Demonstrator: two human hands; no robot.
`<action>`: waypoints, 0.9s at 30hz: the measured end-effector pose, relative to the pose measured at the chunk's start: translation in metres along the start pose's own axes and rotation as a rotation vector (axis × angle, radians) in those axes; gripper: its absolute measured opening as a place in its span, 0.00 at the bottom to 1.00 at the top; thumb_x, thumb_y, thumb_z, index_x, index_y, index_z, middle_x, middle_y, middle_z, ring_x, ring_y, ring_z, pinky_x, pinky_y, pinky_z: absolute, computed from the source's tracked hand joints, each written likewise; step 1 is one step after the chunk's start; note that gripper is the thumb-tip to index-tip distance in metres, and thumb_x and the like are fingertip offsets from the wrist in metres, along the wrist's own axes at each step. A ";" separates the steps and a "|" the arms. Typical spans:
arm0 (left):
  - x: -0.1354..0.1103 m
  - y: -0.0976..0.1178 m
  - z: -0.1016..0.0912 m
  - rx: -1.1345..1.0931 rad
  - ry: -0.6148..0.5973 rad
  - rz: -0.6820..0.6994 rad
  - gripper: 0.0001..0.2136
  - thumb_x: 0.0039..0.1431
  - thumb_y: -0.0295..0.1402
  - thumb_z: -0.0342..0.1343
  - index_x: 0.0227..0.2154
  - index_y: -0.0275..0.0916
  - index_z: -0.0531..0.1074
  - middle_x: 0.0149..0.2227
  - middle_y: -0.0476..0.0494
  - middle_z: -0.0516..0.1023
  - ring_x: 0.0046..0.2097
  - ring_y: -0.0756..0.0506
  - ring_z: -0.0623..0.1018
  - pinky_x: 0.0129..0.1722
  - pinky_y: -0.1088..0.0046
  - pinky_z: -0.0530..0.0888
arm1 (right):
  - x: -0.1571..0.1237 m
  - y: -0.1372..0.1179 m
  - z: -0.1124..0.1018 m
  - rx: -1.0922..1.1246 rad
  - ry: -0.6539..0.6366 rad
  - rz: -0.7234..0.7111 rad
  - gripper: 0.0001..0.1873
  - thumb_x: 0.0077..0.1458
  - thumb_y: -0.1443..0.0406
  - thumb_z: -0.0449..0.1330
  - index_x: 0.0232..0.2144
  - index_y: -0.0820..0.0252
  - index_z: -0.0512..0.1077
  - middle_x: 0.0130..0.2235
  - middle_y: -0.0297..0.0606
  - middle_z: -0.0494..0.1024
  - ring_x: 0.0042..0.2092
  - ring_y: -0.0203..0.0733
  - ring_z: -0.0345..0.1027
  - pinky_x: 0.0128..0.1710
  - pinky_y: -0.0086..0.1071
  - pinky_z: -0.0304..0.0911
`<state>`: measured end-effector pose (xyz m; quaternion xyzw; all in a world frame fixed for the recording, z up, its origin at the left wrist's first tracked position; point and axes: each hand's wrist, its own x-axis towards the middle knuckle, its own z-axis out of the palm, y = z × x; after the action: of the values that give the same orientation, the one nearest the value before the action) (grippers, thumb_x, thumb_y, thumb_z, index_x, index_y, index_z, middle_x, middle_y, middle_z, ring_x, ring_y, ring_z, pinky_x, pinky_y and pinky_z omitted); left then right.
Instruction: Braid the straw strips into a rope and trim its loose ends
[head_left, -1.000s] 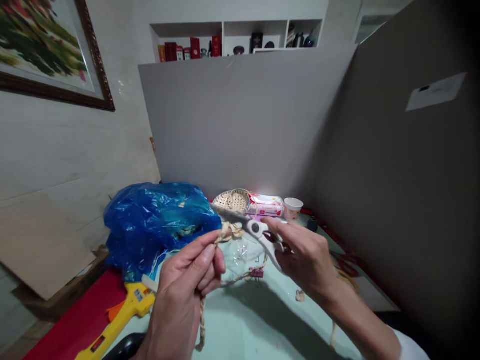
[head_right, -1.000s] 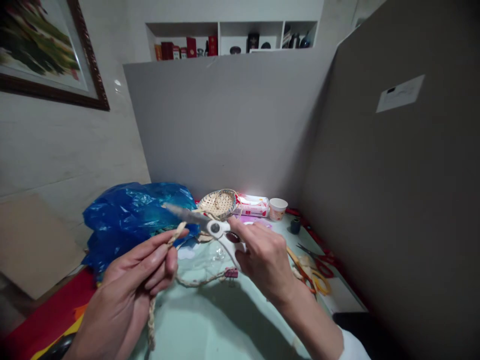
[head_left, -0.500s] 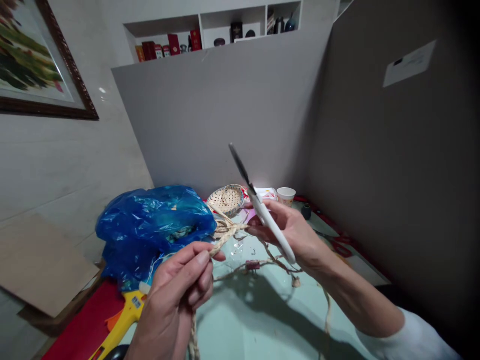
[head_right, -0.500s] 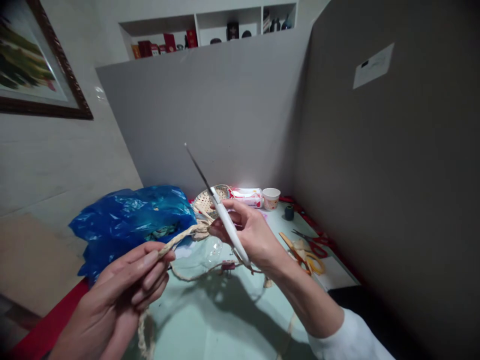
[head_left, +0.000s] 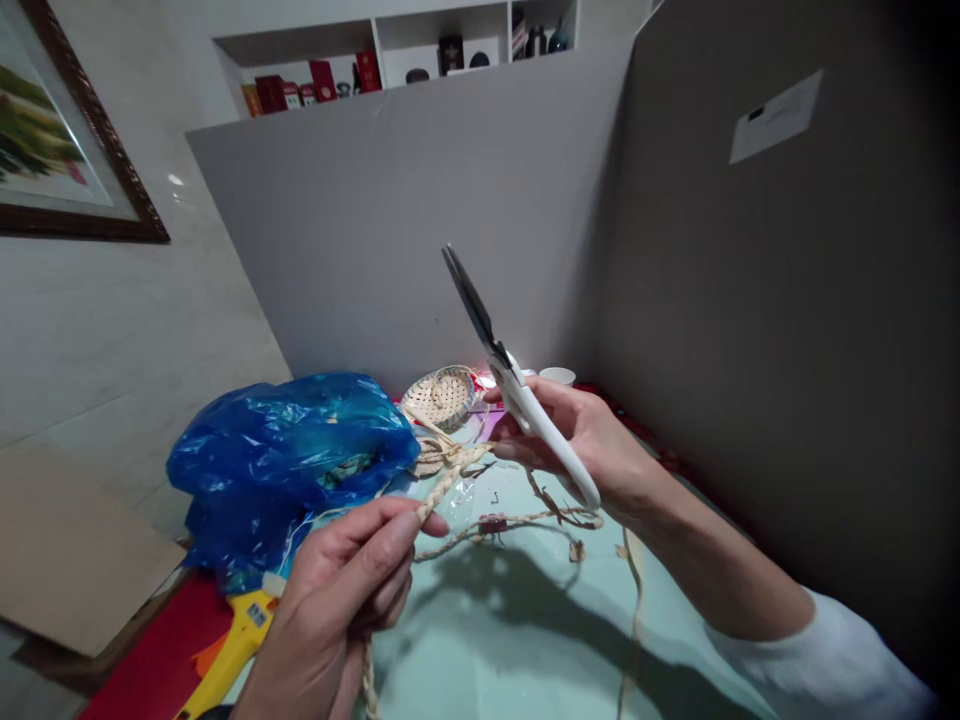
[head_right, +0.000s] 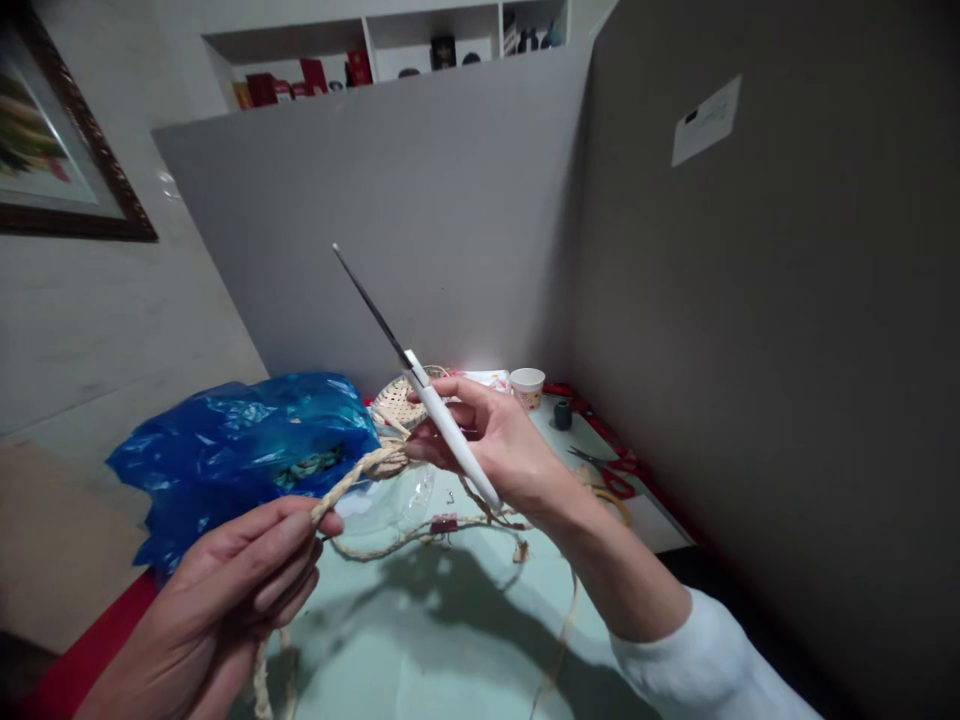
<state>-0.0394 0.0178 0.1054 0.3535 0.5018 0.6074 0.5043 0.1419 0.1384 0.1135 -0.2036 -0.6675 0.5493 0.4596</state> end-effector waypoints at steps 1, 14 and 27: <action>0.000 0.001 0.000 0.005 -0.022 -0.003 0.10 0.49 0.38 0.66 0.27 0.35 0.77 0.18 0.54 0.59 0.20 0.56 0.52 0.19 0.81 0.55 | 0.000 -0.001 0.000 0.004 -0.003 0.008 0.24 0.39 0.66 0.74 0.38 0.60 0.70 0.27 0.29 0.72 0.29 0.32 0.67 0.27 0.25 0.63; 0.001 0.000 0.000 -0.117 -0.244 -0.177 0.07 0.56 0.33 0.61 0.30 0.33 0.78 0.21 0.49 0.67 0.22 0.54 0.59 0.24 0.81 0.64 | -0.002 0.003 0.001 0.015 -0.156 0.002 0.22 0.44 0.69 0.71 0.43 0.58 0.72 0.32 0.32 0.75 0.33 0.32 0.69 0.34 0.25 0.67; 0.002 -0.002 -0.001 -0.140 -0.145 -0.058 0.03 0.57 0.31 0.60 0.31 0.36 0.75 0.22 0.49 0.70 0.20 0.57 0.56 0.21 0.82 0.58 | -0.003 0.005 0.009 -0.375 0.001 -0.191 0.18 0.51 0.67 0.65 0.45 0.57 0.71 0.40 0.36 0.76 0.40 0.39 0.71 0.39 0.31 0.67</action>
<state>-0.0406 0.0194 0.1025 0.3457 0.4304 0.5991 0.5799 0.1345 0.1329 0.1078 -0.2215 -0.7740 0.3694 0.4641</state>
